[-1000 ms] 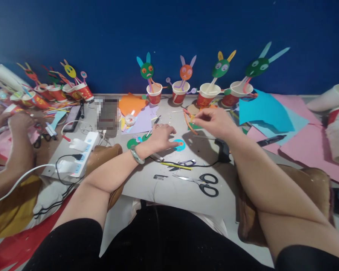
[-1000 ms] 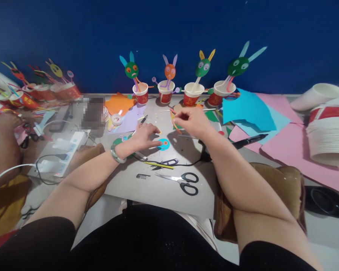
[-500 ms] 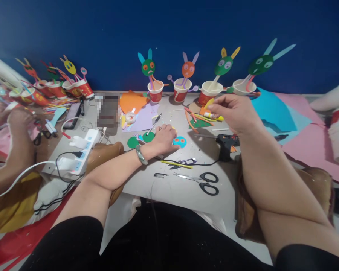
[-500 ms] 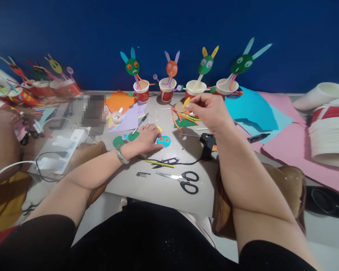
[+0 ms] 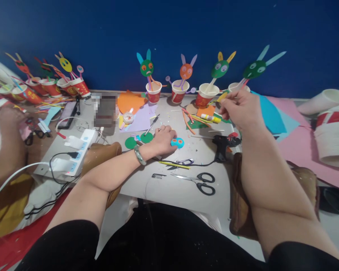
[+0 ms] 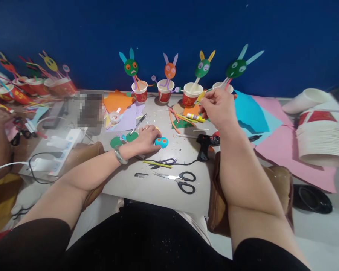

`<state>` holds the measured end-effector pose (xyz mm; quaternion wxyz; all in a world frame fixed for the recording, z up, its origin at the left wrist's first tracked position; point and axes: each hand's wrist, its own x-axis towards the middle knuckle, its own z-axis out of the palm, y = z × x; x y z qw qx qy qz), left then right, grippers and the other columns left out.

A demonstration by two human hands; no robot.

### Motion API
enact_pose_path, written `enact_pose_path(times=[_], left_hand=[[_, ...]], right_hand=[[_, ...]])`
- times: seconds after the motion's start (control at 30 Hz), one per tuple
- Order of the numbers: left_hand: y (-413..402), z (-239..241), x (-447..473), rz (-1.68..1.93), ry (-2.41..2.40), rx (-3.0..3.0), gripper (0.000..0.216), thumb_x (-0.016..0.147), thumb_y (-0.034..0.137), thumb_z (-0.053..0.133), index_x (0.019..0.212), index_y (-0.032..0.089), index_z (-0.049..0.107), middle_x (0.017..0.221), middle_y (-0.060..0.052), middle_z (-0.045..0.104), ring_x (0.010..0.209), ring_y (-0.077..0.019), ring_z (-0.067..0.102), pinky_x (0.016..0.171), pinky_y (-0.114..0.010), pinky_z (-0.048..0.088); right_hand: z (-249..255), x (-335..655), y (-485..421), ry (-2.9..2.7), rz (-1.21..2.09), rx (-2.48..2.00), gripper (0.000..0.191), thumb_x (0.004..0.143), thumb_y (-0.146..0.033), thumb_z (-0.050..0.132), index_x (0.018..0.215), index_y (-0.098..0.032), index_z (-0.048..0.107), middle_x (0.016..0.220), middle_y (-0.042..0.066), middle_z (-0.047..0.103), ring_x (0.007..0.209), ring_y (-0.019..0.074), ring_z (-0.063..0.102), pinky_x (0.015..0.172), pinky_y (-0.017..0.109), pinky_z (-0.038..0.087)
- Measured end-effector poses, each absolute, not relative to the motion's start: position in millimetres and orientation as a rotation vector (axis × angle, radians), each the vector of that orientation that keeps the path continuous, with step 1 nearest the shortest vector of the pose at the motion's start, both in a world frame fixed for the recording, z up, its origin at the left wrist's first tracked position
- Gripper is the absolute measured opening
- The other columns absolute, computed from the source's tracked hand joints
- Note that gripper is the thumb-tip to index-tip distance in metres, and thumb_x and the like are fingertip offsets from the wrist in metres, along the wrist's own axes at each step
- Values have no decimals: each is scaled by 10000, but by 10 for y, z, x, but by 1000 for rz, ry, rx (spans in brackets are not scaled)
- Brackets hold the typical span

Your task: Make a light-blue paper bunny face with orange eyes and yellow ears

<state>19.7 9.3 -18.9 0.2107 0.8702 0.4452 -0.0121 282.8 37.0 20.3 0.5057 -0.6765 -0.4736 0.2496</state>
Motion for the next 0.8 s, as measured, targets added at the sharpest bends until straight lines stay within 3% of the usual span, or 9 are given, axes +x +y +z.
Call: enact_pose_path(times=[0.4,0.53,0.7,0.8], left_hand=[[102,-251,184,25,1151,2431,240,868,274,649,1090,186,667,1254,-109,621,1257,-318,508,1009,-447,372],[129,-349,177,78,1102,2451,199,863,243,644,1057,200,657,1209,-89,652,1207,-290,537,991,-426,352],[150,-419,173,124,1058,2453,193,866,237,619,1056,207,633,1134,-70,692,1133,-269,579,973,-419,345],[148,-409,176,140,1052,2440,188,849,219,613,1036,206,620,1092,-62,709,1104,-267,597,967,-419,347]], right_hand=[[284,2870,295,-1423,640,-1956,136,789,-78,772,743,-166,678,618,-32,585,603,96,474,601,287,353],[262,2846,278,-1614,871,-1975,96,818,-179,768,797,-176,674,649,-14,636,645,121,562,653,286,410],[90,2760,279,-1770,1279,-1649,317,675,-436,875,791,-198,700,742,7,708,701,146,614,697,288,476],[36,2699,262,-1853,1401,-1554,368,669,-510,855,833,-205,730,804,23,742,753,160,640,720,294,497]])
